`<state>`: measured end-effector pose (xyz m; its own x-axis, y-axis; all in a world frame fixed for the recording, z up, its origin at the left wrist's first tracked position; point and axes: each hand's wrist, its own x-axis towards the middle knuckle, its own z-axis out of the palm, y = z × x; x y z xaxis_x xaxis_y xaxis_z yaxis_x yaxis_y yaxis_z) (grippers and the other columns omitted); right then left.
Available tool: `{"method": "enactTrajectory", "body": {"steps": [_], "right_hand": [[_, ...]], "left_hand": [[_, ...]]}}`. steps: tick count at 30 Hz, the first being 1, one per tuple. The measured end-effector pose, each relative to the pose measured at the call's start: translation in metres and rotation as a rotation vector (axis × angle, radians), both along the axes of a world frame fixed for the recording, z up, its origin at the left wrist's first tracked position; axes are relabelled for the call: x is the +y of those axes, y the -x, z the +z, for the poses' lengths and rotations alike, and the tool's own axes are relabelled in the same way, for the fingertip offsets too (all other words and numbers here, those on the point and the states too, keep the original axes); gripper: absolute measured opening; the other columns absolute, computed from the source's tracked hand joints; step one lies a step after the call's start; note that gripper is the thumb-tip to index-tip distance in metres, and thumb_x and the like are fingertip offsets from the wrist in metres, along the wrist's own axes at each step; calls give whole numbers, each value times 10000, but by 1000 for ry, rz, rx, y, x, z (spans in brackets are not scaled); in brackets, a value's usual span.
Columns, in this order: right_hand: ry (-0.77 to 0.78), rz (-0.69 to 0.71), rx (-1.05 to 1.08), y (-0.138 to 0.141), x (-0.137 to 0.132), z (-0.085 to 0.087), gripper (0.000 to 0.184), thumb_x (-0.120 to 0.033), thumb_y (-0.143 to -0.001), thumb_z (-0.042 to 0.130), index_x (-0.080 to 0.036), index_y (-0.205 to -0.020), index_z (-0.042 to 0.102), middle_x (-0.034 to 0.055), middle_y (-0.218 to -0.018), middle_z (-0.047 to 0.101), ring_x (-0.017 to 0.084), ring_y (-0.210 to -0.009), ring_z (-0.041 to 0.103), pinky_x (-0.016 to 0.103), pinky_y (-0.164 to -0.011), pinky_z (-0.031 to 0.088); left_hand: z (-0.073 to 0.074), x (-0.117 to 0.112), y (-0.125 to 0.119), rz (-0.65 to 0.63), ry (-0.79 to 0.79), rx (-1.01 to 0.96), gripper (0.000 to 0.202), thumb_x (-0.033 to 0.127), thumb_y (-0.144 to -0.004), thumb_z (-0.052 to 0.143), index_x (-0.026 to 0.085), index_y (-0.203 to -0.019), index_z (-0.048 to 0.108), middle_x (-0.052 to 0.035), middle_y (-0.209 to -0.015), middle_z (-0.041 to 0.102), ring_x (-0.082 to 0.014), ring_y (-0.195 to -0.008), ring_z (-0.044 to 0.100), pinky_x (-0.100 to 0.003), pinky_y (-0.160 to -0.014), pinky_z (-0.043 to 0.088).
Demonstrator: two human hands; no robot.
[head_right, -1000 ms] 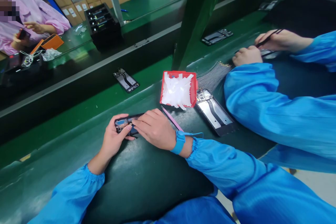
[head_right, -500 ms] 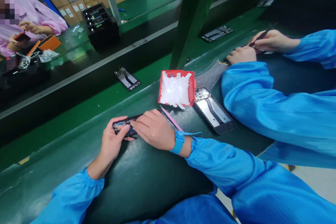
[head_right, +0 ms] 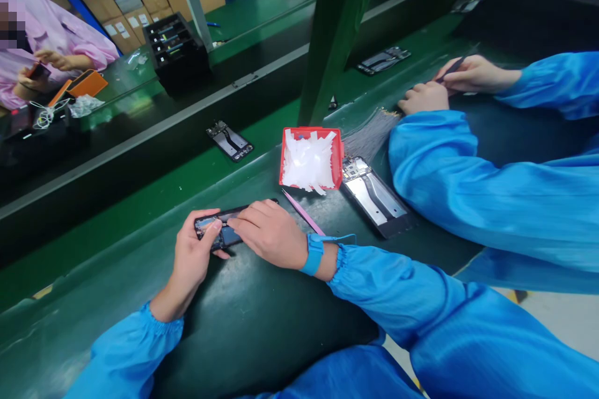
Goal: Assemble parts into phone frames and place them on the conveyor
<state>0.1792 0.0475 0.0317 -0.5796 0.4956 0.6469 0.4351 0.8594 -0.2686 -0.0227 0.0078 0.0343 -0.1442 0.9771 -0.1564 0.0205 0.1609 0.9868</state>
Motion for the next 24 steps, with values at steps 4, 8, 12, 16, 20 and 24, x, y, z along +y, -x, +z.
{"method": "enactTrajectory", "body": {"steps": [4, 8, 12, 16, 20, 24], "right_hand": [[84, 17, 165, 1, 3, -4, 308, -143, -1014, 591, -197, -1316, 593, 131, -1220, 669, 282, -1136, 625, 475, -948, 557], [224, -85, 258, 2, 6, -6, 460, -142, -968, 590, -233, -1413, 513, 150, -1324, 590, 314, -1232, 582, 558, -1033, 539], [367, -166, 272, 4, 10, -12, 523, -138, -944, 576, -199, -1451, 463, 185, -1431, 511, 332, -1369, 503, 587, -1143, 480], [481, -183, 300, 3, 18, -20, 488, -144, -929, 552, -189, -1411, 486, 169, -1358, 569, 312, -1316, 565, 548, -1127, 512], [510, -189, 310, 1, 23, -23, 421, -158, -905, 553, -201, -1324, 543, 133, -1256, 653, 299, -1190, 647, 519, -1064, 555], [524, -211, 339, -1, 26, -24, 396, -169, -888, 569, -212, -1282, 554, 117, -1248, 668, 286, -1161, 662, 486, -1047, 559]], "left_hand": [[6, 19, 25, 20, -67, 65, 475, 493, -818, 824, 192, -1160, 689, -22, -933, 659, -144, -682, 666, -281, -436, 644], [6, 31, 41, 93, -106, 107, 472, 498, -808, 832, 197, -1144, 692, -29, -950, 659, -146, -685, 652, -291, -414, 637], [2, 30, 42, 44, -89, 91, 482, 510, -803, 832, 201, -1145, 687, -35, -972, 644, -165, -716, 673, -293, -400, 632], [-2, 28, 40, -5, -85, 92, 491, 520, -811, 823, 198, -1152, 679, -37, -970, 637, -176, -736, 696, -293, -428, 645], [-2, 27, 39, -33, -101, 90, 506, 529, -831, 800, 197, -1182, 652, -36, -954, 642, -180, -753, 704, -309, -474, 668], [2, 22, 34, -90, -135, 128, 488, 526, -884, 739, 200, -1224, 611, -42, -1004, 651, -166, -754, 713, -320, -526, 684]]}}
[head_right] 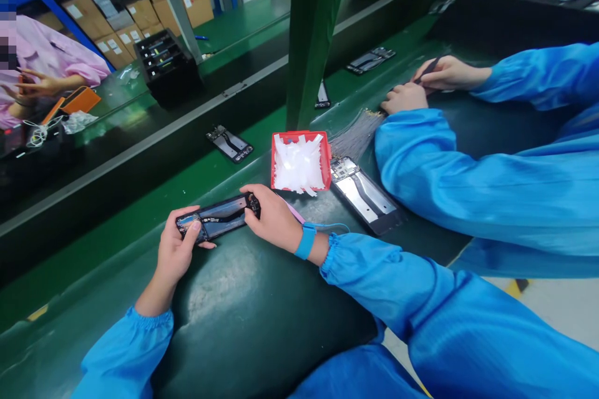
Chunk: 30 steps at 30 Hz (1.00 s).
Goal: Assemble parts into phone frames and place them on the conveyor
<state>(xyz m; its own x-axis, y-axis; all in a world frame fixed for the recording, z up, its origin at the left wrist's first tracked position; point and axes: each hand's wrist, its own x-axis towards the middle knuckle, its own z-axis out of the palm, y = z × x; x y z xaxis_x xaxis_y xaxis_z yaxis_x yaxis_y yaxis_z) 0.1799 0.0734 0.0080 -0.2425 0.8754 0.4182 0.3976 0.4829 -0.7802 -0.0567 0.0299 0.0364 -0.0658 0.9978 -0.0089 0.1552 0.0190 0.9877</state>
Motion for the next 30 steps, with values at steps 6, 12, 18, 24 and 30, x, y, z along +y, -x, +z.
{"method": "enactTrajectory", "body": {"steps": [6, 12, 18, 24, 30], "right_hand": [[-10, -48, 18, 5, -4, 4, 445, -270, -883, 699, -212, -1285, 516, 123, -1217, 625, 305, -1123, 638, 495, -988, 566], [13, -75, 56, 12, -15, 11, 600, -362, -810, 844, -226, -1274, 489, 153, -1320, 518, 343, -1300, 535, 552, -1106, 498], [29, -84, 43, 11, -22, 14, 702, -436, -793, 881, -225, -1337, 492, 199, -1512, 396, 384, -1467, 412, 610, -1187, 421], [-106, -66, 42, 15, -28, 18, 404, -384, -887, 798, -248, -1192, 571, 150, -1419, 524, 373, -1444, 423, 646, -1195, 385], [-96, 2, 94, 11, -12, 11, 311, -216, -974, 646, -244, -1281, 605, 129, -1342, 591, 299, -1292, 559, 553, -1107, 497]], "left_hand": [[-1, -18, -20, 59, -40, 102, 415, 475, -959, 663, 198, -1251, 564, -52, -1002, 695, -162, -725, 732, -286, -535, 671], [-7, -37, -40, 62, -139, 286, 340, 378, -995, 627, 209, -1281, 551, -67, -997, 762, -156, -624, 747, -238, -511, 621], [-6, -41, -48, 45, -299, 434, 293, 318, -1006, 597, 196, -1266, 537, -142, -1132, 774, -214, -784, 802, -307, -667, 657], [-9, -39, -49, 65, -376, 498, 272, 278, -979, 615, 186, -1226, 549, -142, -1087, 788, -218, -768, 802, -319, -692, 653], [-7, -23, -34, 178, -222, 350, 304, 344, -932, 671, 196, -1189, 604, -15, -830, 741, -134, -486, 686, -217, -448, 542]]}}
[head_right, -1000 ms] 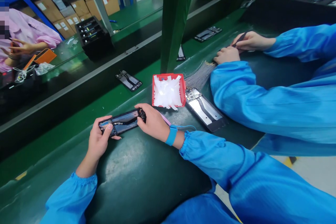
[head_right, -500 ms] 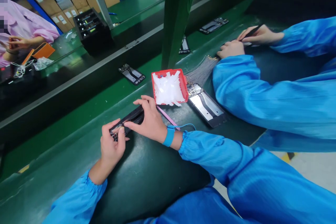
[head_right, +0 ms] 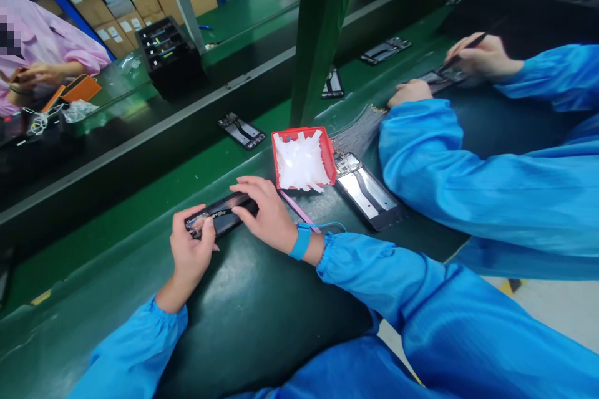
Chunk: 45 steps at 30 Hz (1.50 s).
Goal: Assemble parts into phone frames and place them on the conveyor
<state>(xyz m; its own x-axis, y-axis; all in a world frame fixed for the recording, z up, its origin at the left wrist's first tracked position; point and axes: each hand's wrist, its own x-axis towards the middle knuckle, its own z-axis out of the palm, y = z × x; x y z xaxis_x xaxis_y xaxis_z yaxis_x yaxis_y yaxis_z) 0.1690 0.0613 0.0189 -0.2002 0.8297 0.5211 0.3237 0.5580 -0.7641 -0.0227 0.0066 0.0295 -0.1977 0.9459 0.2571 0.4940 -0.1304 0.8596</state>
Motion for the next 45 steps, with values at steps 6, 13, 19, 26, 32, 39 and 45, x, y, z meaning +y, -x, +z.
{"method": "enactTrajectory", "body": {"steps": [6, 13, 19, 26, 32, 39, 45], "right_hand": [[144, 69, 49, -4, 10, -8, 373, -93, -921, 542, -217, -1267, 612, 104, -1215, 615, 231, -1063, 650, 400, -882, 608], [17, 156, -230, -6, 1, -7, 251, -223, -993, 609, -180, -1239, 638, 114, -1113, 665, 285, -1026, 650, 473, -911, 575], [229, 153, -91, -5, 1, -8, 214, -190, -1022, 514, -207, -1193, 641, 87, -1095, 679, 245, -1026, 679, 443, -924, 585], [461, 393, 20, 1, -20, -3, 209, -341, -963, 673, -223, -1082, 549, 42, -948, 668, 194, -821, 678, 300, -637, 580], [478, 349, 128, 0, -18, -2, 355, -451, -1021, 615, -226, -1276, 513, 71, -1100, 673, 231, -964, 668, 375, -814, 596], [478, 522, 168, -5, -16, 5, 288, -451, -1070, 536, -225, -1246, 508, 64, -1126, 651, 230, -1056, 644, 403, -953, 575], [521, 600, 262, -4, -16, 9, 448, -346, -1053, 528, -232, -1471, 414, 118, -1465, 551, 264, -1367, 540, 466, -1196, 434]], "left_hand": [[11, 14, 17, 109, 69, -159, 313, 346, -843, 725, 179, -1092, 639, 63, -683, 611, -74, -310, 503, -180, -279, 399], [4, 16, 15, -45, 328, -323, 385, 408, -813, 769, 177, -1099, 656, 41, -747, 602, -67, -377, 494, -172, -266, 392], [2, 18, 13, -100, 341, -732, 626, 627, -883, 654, 214, -1343, 555, -78, -1070, 702, -171, -720, 695, -238, -454, 566], [-4, 9, -1, -85, 229, -530, 498, 377, -821, 818, 197, -1241, 618, -76, -1192, 734, -205, -1048, 702, -312, -944, 556], [2, -7, -21, -240, 296, -484, 398, 408, -908, 738, 195, -1215, 603, -80, -1154, 723, -225, -1046, 692, -356, -956, 544], [3, -12, -23, -207, 230, -429, 332, 350, -899, 740, 201, -1165, 610, -52, -1080, 724, -199, -961, 690, -323, -887, 551], [0, -11, -20, -176, 206, -502, 366, 348, -885, 741, 194, -1195, 623, -53, -1081, 738, -201, -977, 693, -324, -898, 547]]}}
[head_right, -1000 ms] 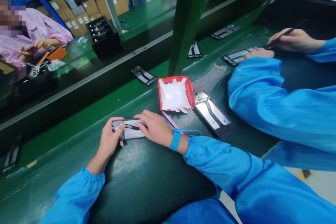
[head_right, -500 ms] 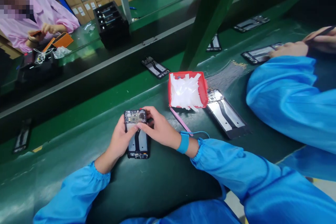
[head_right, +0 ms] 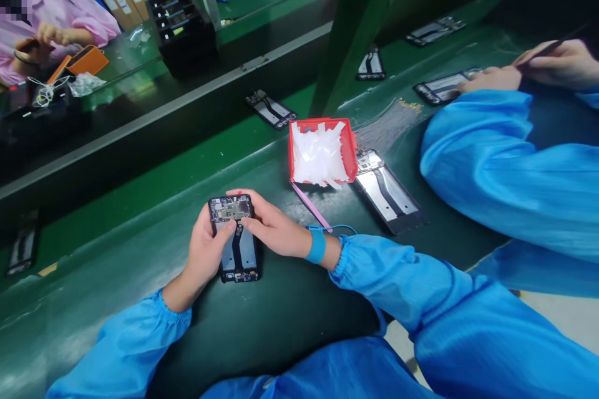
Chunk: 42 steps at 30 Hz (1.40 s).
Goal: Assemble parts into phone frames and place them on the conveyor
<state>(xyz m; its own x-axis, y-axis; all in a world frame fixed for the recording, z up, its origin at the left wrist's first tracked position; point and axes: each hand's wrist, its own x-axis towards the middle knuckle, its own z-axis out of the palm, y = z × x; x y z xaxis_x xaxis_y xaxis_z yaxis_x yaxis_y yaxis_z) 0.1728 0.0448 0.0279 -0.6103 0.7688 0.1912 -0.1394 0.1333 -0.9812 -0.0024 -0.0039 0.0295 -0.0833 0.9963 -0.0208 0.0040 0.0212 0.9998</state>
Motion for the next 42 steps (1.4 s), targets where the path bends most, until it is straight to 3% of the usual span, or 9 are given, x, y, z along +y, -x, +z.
{"method": "enactTrajectory", "body": {"steps": [8, 15, 21, 25, 30, 35, 37, 39, 42], "right_hand": [[6, -68, -46, 3, -6, -1, 366, -251, -1006, 496, -220, -1368, 451, 83, -1271, 611, 240, -1198, 584, 433, -1082, 478], [-6, -222, -83, 8, -13, 2, 160, -204, -917, 475, -223, -1075, 482, -14, -872, 546, 177, -784, 521, 306, -732, 460], [30, -52, -56, 6, -7, -2, 291, -275, -995, 457, -216, -1280, 462, 49, -1107, 616, 209, -1017, 600, 384, -927, 506], [79, 52, -131, 9, -9, -13, 481, -356, -1007, 543, -194, -1437, 404, 20, -967, 607, 187, -868, 611, 354, -809, 533], [238, -27, -77, 11, -4, -24, 504, -412, -974, 617, -192, -1410, 494, -35, -817, 524, 149, -721, 549, 294, -672, 486], [352, -118, 70, 9, 4, -22, 591, -496, -964, 659, -225, -1448, 457, 19, -961, 636, 186, -868, 633, 346, -793, 555], [343, -62, 62, 9, 3, -21, 609, -502, -970, 652, -245, -1472, 420, 53, -1069, 640, 202, -929, 653, 377, -822, 578], [291, -19, 22, 10, 1, -22, 597, -473, -974, 651, -257, -1470, 400, 61, -1101, 615, 194, -915, 651, 382, -808, 589], [192, -9, -39, 11, -3, -25, 545, -397, -980, 625, -259, -1452, 391, 38, -1046, 587, 162, -835, 619, 360, -772, 585]], "left_hand": [[5, 1, -3, 34, -26, 44, 279, 290, -866, 727, 191, -1114, 646, -30, -991, 742, -173, -883, 692, -284, -816, 551], [7, 2, -10, 44, 23, 62, 212, 230, -761, 747, 183, -948, 658, 7, -824, 713, -144, -717, 637, -236, -669, 507], [-2, 8, 2, 130, 74, -119, 297, 282, -793, 774, 198, -1060, 673, -21, -969, 750, -164, -845, 683, -262, -791, 544], [-1, 19, 18, 192, 73, -284, 410, 315, -792, 748, 206, -1177, 657, -63, -1115, 762, -214, -954, 721, -325, -886, 562], [1, 24, 27, 131, 78, -154, 505, 371, -845, 752, 233, -1314, 627, -58, -1289, 723, -237, -1149, 681, -341, -1018, 521], [-3, 23, 34, -85, 153, -53, 491, 506, -899, 722, 168, -1254, 695, -125, -1266, 747, -290, -1107, 715, -385, -966, 553], [-6, 30, 45, -26, 107, -56, 522, 495, -882, 745, 161, -1279, 690, -135, -1269, 749, -297, -1123, 719, -392, -977, 559], [-8, 44, 64, 129, 53, -27, 535, 482, -885, 736, 168, -1313, 673, -135, -1328, 727, -298, -1184, 703, -406, -1028, 549], [-7, 70, 103, 284, 14, 171, 553, 475, -921, 681, 172, -1380, 625, -148, -1432, 665, -299, -1276, 665, -433, -1098, 522]]}}
